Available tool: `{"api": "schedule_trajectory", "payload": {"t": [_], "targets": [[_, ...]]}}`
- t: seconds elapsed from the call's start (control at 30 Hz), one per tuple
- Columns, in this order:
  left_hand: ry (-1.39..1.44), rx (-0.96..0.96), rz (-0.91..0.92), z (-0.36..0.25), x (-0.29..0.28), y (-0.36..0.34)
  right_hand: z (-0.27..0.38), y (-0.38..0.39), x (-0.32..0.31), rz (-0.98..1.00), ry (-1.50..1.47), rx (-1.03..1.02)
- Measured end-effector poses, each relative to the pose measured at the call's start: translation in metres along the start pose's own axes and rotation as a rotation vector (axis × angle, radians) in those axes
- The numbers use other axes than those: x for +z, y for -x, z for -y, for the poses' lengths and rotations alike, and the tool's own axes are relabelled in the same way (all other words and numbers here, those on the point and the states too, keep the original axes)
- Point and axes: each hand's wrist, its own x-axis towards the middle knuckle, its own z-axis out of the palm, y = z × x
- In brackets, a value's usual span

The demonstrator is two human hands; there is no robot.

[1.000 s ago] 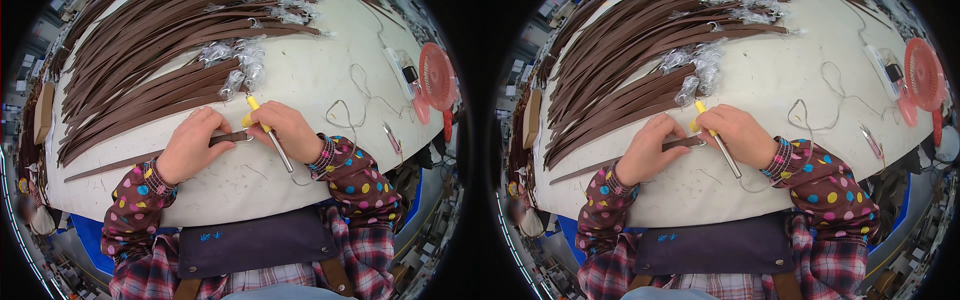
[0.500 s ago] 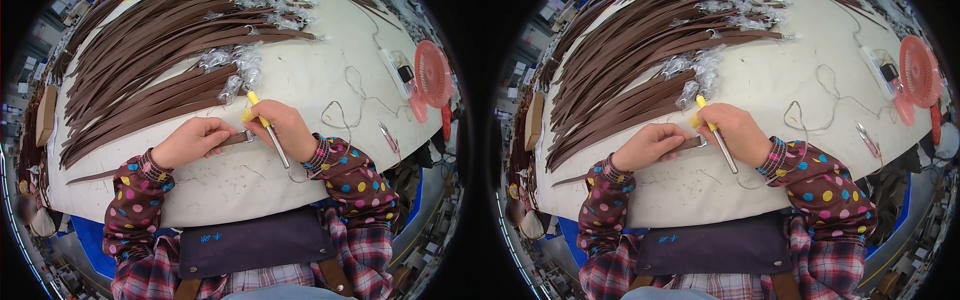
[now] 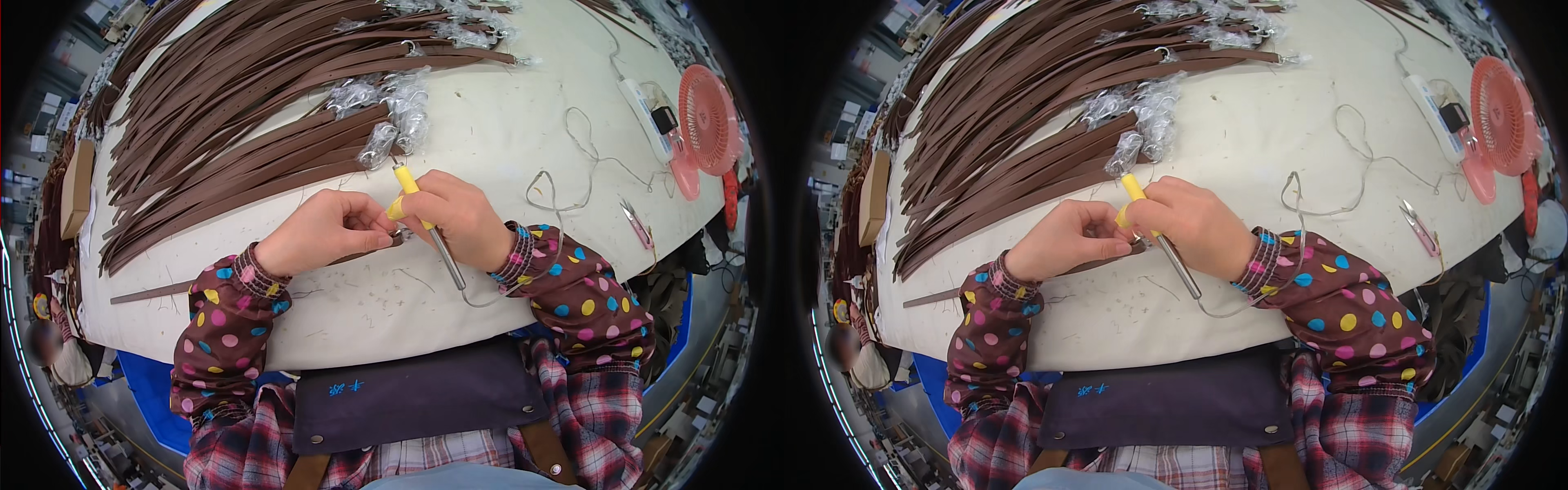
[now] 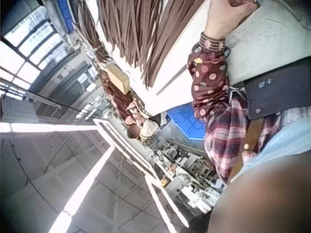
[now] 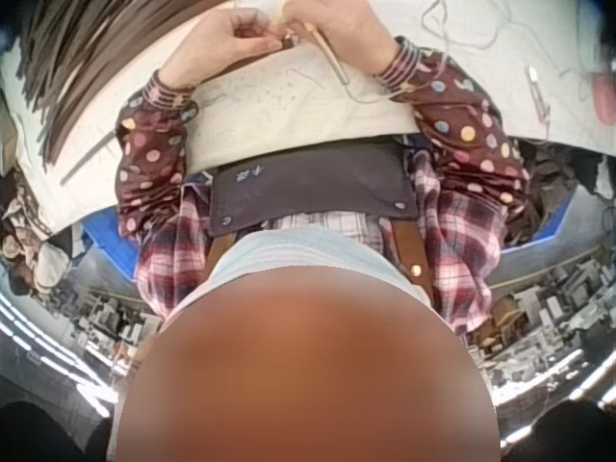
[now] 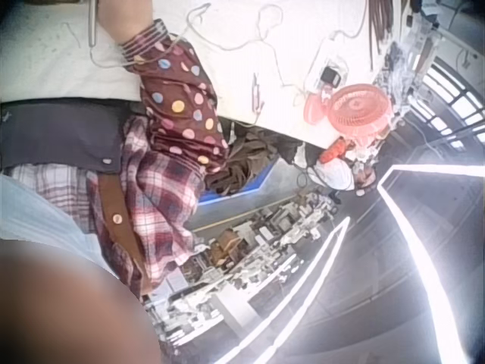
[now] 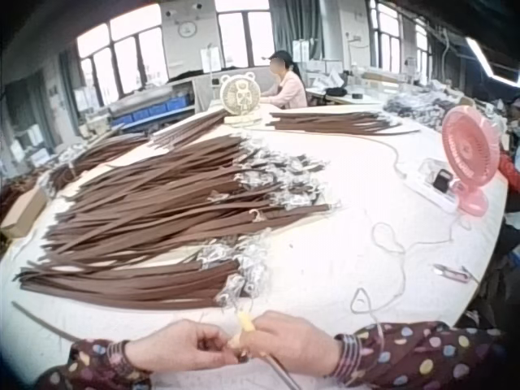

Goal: Using a heated tool to seal the ends of leather strips.

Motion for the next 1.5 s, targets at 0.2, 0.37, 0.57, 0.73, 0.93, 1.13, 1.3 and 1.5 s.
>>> {"api": "schedule_trajectory", "payload": {"t": [0.2,0.37,0.57,0.73,0.93,1.13,1.3,1.5], "targets": [[-0.470,0.143,-0.132,-0.010,0.010,0.008,-0.001,-0.003,0.000,-0.032,0.003,0.085],[-0.376,0.094,-0.109,-0.003,-0.003,0.008,-0.004,-0.001,0.004,-0.117,-0.064,0.197],[-0.032,-0.059,-0.002,0.001,-0.016,0.006,-0.002,-0.001,-0.001,0.017,-0.072,0.128],[0.009,-0.091,-0.022,0.000,-0.015,0.003,-0.002,-0.002,-0.001,0.018,-0.045,0.098],[0.001,-0.126,-0.053,-0.003,-0.012,0.000,-0.002,-0.003,0.000,0.019,0.003,0.031],[0.049,0.005,-0.079,0.006,-0.006,-0.002,0.000,-0.002,0.000,0.019,-0.003,-0.007],[-0.255,0.238,-0.229,0.007,0.000,0.001,-0.002,-0.002,-0.002,-0.006,-0.016,0.102],[-0.635,0.132,-0.248,-0.009,-0.004,0.009,-0.006,-0.002,-0.005,0.008,-0.090,0.186]]}}
